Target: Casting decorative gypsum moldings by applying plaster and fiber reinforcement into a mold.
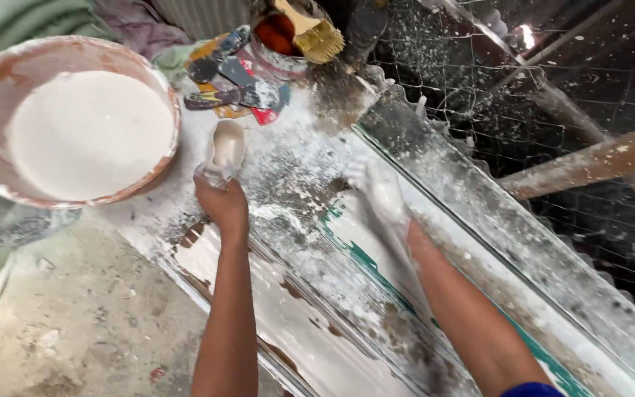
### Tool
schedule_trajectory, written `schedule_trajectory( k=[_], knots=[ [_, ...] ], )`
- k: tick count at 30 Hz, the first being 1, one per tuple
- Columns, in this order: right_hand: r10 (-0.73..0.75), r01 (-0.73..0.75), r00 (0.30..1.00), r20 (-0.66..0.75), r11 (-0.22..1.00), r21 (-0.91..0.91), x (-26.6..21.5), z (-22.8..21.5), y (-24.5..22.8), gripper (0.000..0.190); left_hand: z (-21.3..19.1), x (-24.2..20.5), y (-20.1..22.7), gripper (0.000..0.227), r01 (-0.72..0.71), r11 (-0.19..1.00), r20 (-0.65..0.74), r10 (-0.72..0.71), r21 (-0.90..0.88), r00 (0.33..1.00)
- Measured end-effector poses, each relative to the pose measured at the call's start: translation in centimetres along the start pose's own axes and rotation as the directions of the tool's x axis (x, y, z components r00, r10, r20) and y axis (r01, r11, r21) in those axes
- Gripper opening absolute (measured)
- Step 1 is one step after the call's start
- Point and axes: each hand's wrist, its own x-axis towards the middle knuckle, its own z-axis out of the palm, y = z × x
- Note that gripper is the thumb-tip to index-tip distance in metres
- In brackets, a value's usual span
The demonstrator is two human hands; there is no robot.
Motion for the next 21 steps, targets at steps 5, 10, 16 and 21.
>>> schedule_trajectory(
  k=[5,10,16,21],
  knots=[
    [-0.053,0.069,0.994,0.1,0.985,-0.156,-3.4,-2.4,-1.1,0.06,6.4,-13.8,-3.2,0.085,0.136,0.987,0.163,-0.148,0.084,0.975],
    [0.364,-0.269,0.922,0.134,0.849,-0.455,-5.5,-3.6,-0.5,0.069,10.6,-21.3,6.2,0.091,-0.126,0.846,0.65,-0.293,0.517,0.701],
    [0.317,0.297,0.871,0.374,0.265,-0.917,-3.9,0.2,-3.5,0.074,14.2,-22.4,3.1,0.076,-0.308,0.828,0.228,0.223,0.468,0.948],
    [0.213,0.484,0.831,0.514,0.178,-0.857,-4.8,-2.8,-0.8,0.069,14.4,-24.1,4.2,0.082,-0.271,0.759,0.219,0.172,0.591,0.96]
  ],
)
